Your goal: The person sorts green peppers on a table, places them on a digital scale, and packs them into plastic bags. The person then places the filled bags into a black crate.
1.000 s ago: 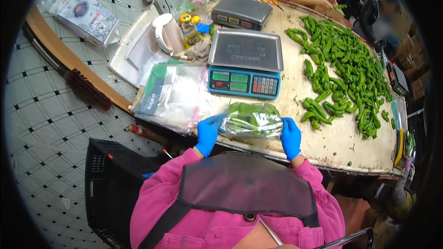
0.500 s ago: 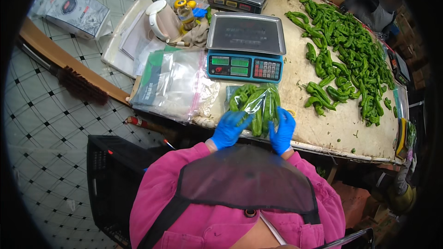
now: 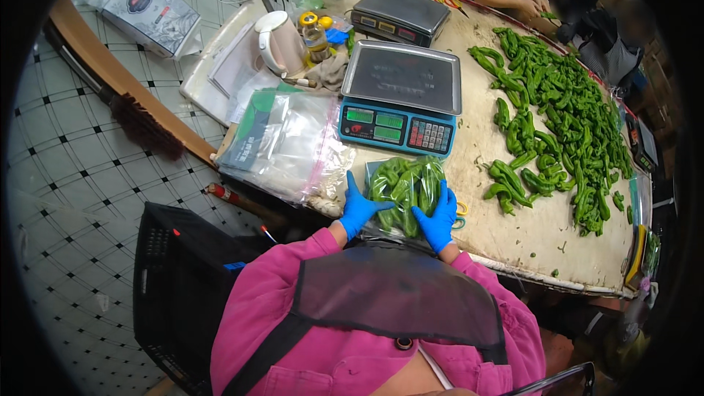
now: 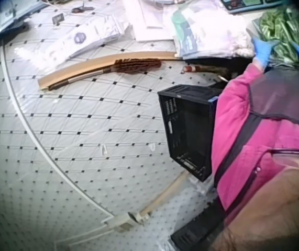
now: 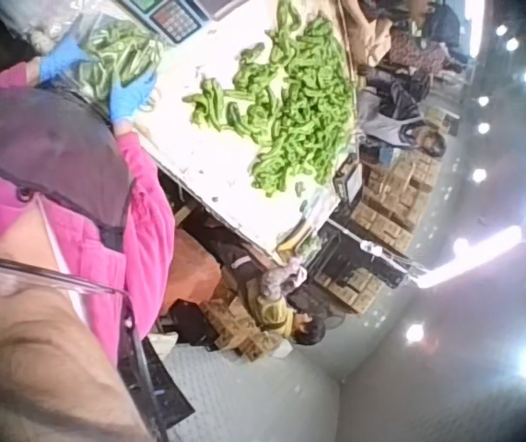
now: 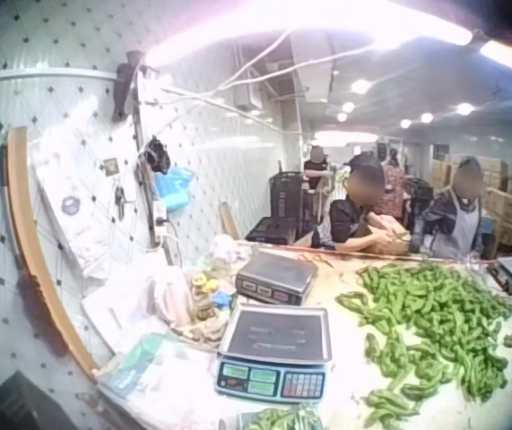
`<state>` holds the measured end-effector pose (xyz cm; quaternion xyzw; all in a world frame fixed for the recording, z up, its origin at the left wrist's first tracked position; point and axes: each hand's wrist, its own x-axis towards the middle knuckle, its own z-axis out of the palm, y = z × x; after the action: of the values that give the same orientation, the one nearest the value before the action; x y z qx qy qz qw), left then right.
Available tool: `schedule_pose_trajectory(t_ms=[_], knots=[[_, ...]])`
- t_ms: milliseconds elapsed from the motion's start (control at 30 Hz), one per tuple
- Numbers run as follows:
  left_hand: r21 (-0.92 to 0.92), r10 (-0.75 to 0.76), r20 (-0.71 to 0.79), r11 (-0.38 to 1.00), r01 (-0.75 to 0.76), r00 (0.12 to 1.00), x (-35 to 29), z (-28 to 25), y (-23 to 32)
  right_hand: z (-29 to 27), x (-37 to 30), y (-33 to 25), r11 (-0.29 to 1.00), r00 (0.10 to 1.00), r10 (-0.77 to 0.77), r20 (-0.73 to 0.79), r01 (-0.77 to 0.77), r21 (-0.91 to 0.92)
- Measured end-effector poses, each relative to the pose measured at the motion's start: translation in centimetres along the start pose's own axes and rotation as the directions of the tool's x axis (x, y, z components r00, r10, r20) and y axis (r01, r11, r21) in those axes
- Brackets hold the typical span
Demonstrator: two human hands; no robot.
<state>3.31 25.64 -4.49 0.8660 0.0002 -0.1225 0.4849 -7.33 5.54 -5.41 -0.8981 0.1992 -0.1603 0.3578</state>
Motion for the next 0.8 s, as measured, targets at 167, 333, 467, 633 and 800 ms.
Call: schedule_pose_trajectory(t_ms=[167,333,467,633,800], knots=[[-0.544,0.066,0.653,0.734,0.407,0.754,-0.4,0.4,5.2,-0.6,2.3,2.2,0.865,0.985,0.156,0.079,-0.175,0.47],[-0.575,0.401,0.691,0.809,0.121,0.602,-3.9,0.8,14.8,-5.1,4.3,1.7,0.028,0.922,0.003,0.386,-0.386,0.922],[-0.112,0.594,-0.213,0.774,-0.623,0.776,-1.5,0.0,11.2,-7.1,4.8,0.7,-0.271,0.939,-0.066,0.336,-0.341,0.9],[-0.672,0.126,0.413,0.711,0.208,0.902,-1.4,-4.8,3.4,-7.3,5.6,-4.6,-0.104,0.891,-0.146,0.429,-0.445,0.889],[-0.889,0.029,0.453,-0.055,0.454,0.891,-6.3,-11.4,5.5,-7.7,6.9,-13.7,0.366,0.849,-0.282,0.446,-0.335,0.869]])
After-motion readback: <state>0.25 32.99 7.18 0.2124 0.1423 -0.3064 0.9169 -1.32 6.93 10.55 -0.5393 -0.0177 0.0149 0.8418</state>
